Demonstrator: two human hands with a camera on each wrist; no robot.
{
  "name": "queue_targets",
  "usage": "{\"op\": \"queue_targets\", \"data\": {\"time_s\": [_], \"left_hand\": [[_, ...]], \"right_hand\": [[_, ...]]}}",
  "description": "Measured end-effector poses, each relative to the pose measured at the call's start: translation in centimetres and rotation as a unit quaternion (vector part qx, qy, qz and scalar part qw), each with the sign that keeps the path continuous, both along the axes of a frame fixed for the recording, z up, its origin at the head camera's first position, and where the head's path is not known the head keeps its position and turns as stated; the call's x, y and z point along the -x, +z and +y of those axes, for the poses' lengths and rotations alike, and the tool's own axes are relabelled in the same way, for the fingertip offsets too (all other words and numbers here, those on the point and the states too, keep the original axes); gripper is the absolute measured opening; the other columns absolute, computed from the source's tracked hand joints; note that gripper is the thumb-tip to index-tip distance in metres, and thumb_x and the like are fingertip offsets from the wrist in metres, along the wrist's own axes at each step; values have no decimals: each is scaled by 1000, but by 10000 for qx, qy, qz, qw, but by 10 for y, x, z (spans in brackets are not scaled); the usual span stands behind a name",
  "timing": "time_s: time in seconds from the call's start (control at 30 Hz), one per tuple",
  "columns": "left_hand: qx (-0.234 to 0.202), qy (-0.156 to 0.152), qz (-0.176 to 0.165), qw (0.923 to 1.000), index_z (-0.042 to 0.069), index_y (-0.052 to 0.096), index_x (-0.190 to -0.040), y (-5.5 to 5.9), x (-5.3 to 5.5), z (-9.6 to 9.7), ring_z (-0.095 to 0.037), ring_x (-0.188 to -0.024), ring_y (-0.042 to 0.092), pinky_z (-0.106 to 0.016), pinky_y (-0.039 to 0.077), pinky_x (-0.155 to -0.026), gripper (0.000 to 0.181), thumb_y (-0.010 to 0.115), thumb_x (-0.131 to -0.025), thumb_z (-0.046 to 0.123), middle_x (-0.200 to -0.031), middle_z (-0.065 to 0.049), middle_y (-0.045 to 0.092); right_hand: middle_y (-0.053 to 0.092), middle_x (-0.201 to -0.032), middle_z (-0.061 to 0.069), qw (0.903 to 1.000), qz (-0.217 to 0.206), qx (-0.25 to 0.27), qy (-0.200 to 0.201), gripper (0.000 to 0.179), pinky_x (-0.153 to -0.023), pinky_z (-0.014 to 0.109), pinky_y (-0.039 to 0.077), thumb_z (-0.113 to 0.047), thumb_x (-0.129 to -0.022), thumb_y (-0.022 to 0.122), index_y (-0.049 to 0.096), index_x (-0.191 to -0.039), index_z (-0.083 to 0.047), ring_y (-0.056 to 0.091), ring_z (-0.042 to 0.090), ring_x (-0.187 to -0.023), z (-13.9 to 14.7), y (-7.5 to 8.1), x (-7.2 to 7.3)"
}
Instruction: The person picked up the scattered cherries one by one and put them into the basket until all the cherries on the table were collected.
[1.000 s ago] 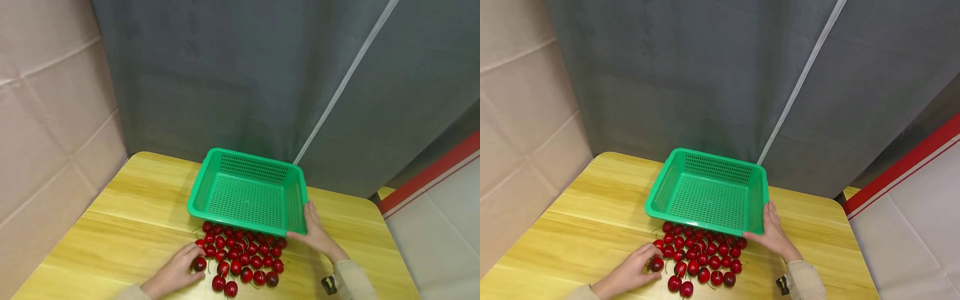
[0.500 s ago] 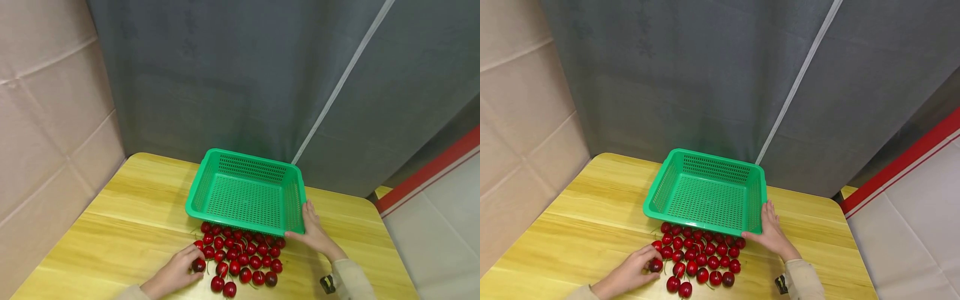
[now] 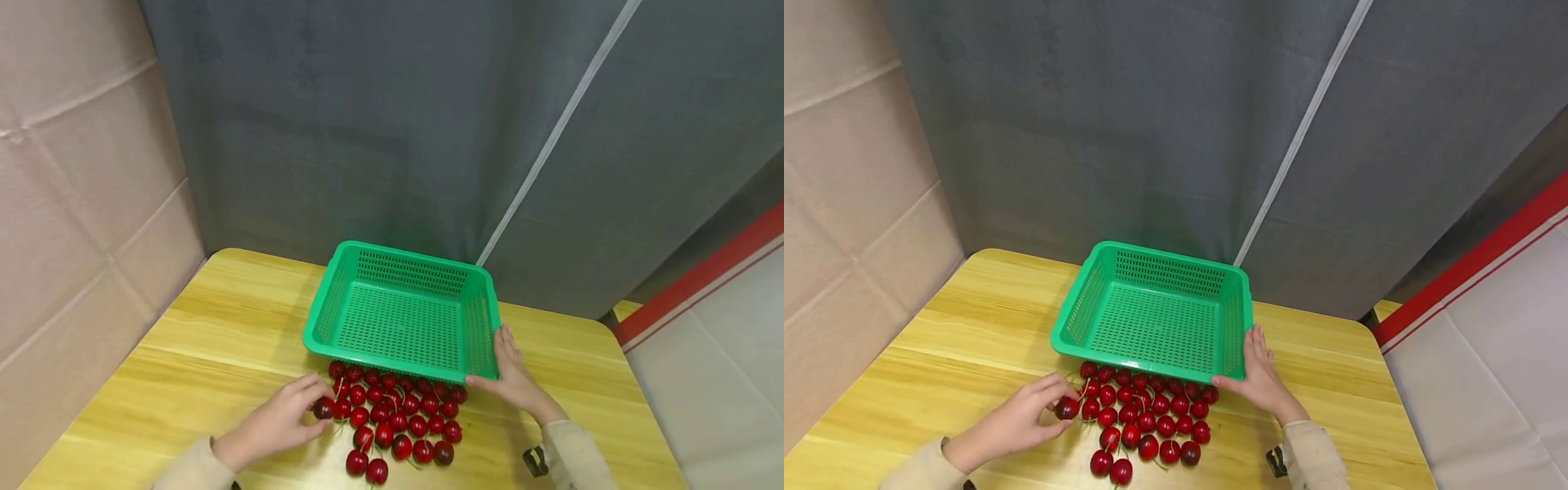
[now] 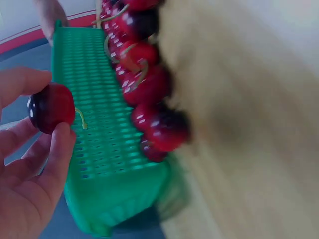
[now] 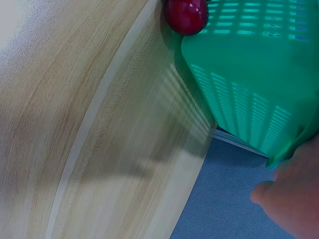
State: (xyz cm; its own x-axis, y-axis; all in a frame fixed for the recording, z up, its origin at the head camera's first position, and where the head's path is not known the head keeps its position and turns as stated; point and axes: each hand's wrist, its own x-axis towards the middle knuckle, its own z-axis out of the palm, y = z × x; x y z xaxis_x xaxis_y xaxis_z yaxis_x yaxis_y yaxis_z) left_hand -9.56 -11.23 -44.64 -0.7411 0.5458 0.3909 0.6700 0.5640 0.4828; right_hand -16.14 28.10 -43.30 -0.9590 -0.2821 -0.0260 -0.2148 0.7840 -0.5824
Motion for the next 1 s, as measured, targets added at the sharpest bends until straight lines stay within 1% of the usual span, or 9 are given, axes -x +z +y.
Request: {"op": "queue_targets", "data": {"time_s": [0.13, 0.23, 0.37, 0.47, 0.53, 0.6, 0.77, 0.83, 1.0], "left_hand": [[16, -115, -35, 9999, 5, 61, -95, 18, 9, 3, -9, -82, 57, -20, 51, -71, 29, 72, -69, 11, -94, 2, 57], [-32, -199, 143, 9997, 6, 61, -95, 32, 20, 5, -7, -79, 55, -19, 50, -66, 27, 71, -70, 10, -93, 2, 56], [-154, -347, 537, 9978, 8, 60, -93, 51, 39, 9, -3, -74, 50, -16, 47, -60, 24, 70, -72, 10, -89, 3, 54], [-214, -445, 786, 9957, 8, 59, -91, 65, 55, 15, -4, -72, 50, -16, 47, -59, 21, 70, -72, 9, -88, 3, 53], [-233, -464, 848, 9950, 8, 59, -90, 73, 66, 20, -5, -72, 51, -17, 47, -59, 20, 70, -72, 9, -87, 2, 54], [-224, -443, 793, 9956, 7, 60, -90, 79, 76, 24, -6, -73, 52, -17, 48, -61, 20, 70, -73, 9, -88, 1, 54], [-100, -260, 341, 9990, 8, 60, -94, 92, 102, 35, -7, -77, 56, -17, 49, -65, 21, 70, -76, 12, -92, 0, 55], [9, -227, 239, 9995, 9, 60, -95, 96, 113, 40, -9, -78, 55, -19, 49, -66, 21, 70, -76, 13, -94, 0, 55], [410, -482, -27, 9980, 11, 61, -94, 102, 148, 54, -12, -78, 54, -21, 48, -65, 19, 69, -79, 17, -92, 0, 56]], "right_hand": [[-17, -147, 21, 10000, 53, -43, 22, 112, -102, 65, -2, -43, -74, 70, -3, -140, 10, -13, 39, -135, 0, 0, 0], [-17, -147, 21, 9999, 70, -57, 48, 112, -102, 64, -2, -44, -74, 69, -3, -140, 10, -12, 39, -135, -1, 0, 0], [-17, -147, 21, 9999, 79, -54, 47, 112, -102, 64, -2, -44, -74, 69, -3, -140, 10, -12, 39, -135, -1, 0, 0], [-17, -147, 22, 10000, 85, -44, 27, 112, -101, 65, -3, -43, -74, 69, -3, -140, 11, -12, 40, -135, -1, 0, 0], [-17, -147, 22, 10000, 77, -54, 16, 111, -101, 65, -2, -43, -74, 69, -3, -140, 11, -11, 40, -135, -1, 0, -1], [-17, -147, 22, 10000, 60, -61, 4, 111, -101, 65, -3, -43, -74, 69, -3, -140, 11, -12, 40, -135, -1, 0, -1], [-17, -147, 21, 10000, 45, -53, 2, 112, -102, 64, -3, -44, -74, 69, -3, -140, 10, -12, 39, -135, -2, 1, -3], [-17, -147, 21, 10000, 41, -35, 9, 111, -102, 64, -3, -44, -75, 69, -3, -140, 10, -12, 39, -135, -2, 1, -2], [-17, -147, 21, 10000, 55, -43, 13, 111, -101, 65, -3, -44, -75, 69, -3, -140, 10, -12, 39, -135, -2, 1, -1]]}}
